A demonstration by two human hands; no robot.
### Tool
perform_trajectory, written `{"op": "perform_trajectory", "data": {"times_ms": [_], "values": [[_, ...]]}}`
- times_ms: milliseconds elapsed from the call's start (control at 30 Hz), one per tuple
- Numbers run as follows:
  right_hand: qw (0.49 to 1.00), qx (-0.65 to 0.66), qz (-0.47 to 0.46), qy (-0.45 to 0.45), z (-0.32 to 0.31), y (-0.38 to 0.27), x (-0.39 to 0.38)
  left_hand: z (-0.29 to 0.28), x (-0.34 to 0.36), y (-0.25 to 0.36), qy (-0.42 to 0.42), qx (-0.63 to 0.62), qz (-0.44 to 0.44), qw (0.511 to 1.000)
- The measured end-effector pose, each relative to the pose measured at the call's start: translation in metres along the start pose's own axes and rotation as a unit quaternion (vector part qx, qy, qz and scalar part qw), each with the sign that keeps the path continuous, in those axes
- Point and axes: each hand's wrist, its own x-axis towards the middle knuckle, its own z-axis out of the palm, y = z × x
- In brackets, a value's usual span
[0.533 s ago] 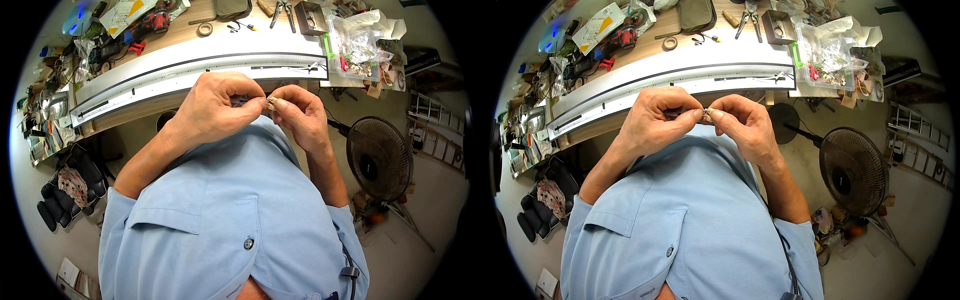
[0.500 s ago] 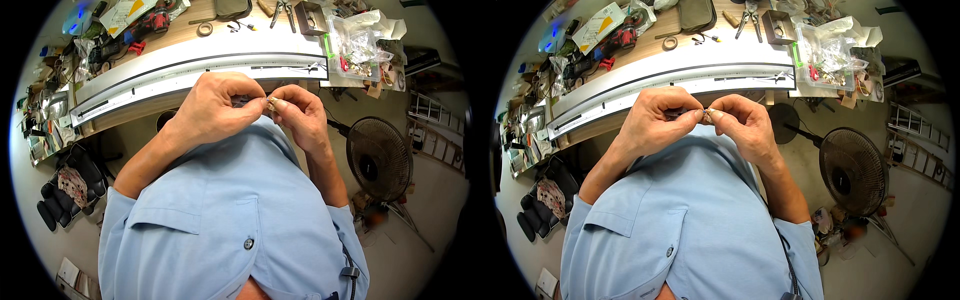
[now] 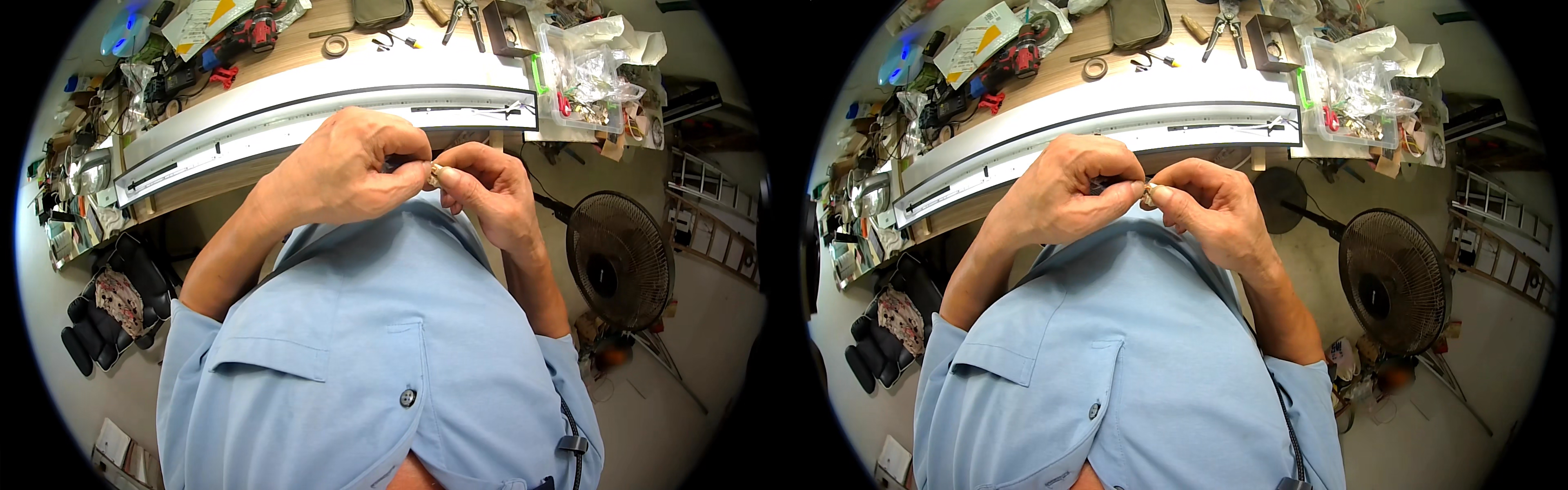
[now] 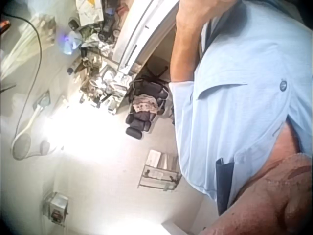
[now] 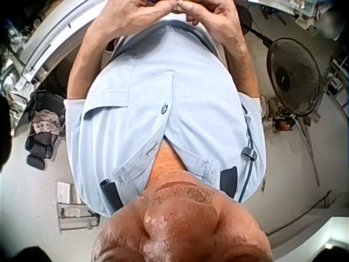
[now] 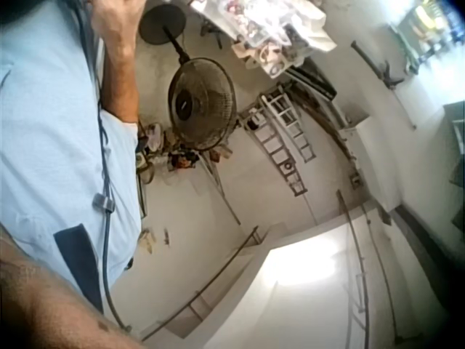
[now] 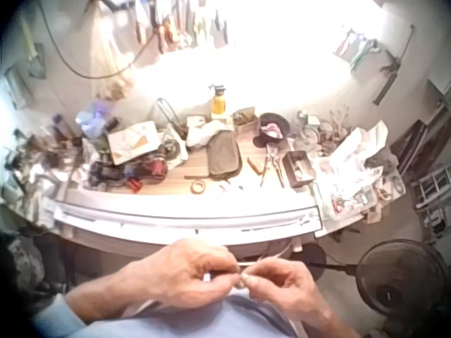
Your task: The person strips the insulation from a white electrical cable using wire strippers and cuts the ends with scissors. They then twist the exposed copper wires and insert them into a white plastic connector, securing the connection. Finally, the person plugs the cable into a power source to test the long fluorescent light fixture, which illuminates.
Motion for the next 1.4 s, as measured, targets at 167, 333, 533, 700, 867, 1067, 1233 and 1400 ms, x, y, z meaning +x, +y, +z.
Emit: {"op": "perform_trajectory", "data": {"times_ms": [167, 333, 533, 700, 867, 1067, 1233, 1400], "values": [[1.000, 0.015, 0.016, -0.017, 0.000, -0.001, 0.001, -0.002, 0.000, -0.005, -0.041, -0.041, -0.047, 0.997], [0.999, 0.015, 0.045, -0.021, -0.001, -0.005, 0.003, -0.003, -0.001, -0.008, -0.040, -0.053, -0.056, 0.996], [0.997, 0.020, 0.072, -0.028, -0.003, -0.008, 0.007, -0.003, -0.002, -0.010, -0.034, -0.090, -0.078, 0.992], [0.995, 0.016, 0.089, -0.038, -0.001, -0.009, 0.010, -0.002, -0.003, -0.017, -0.040, -0.080, -0.068, 0.994], [0.994, 0.016, 0.105, -0.011, -0.001, -0.011, 0.013, -0.003, -0.002, -0.016, -0.014, -0.087, -0.084, 0.993], [0.994, 0.050, 0.096, 0.009, -0.001, -0.011, 0.013, -0.005, 0.001, -0.012, 0.042, -0.072, -0.067, 0.994], [0.997, 0.026, 0.069, 0.020, 0.003, -0.005, 0.015, -0.008, 0.000, -0.016, 0.025, -0.059, -0.081, 0.995], [0.999, 0.000, 0.045, 0.026, 0.006, -0.003, 0.017, -0.004, -0.005, -0.017, 0.043, -0.140, -0.138, 0.980]]}}
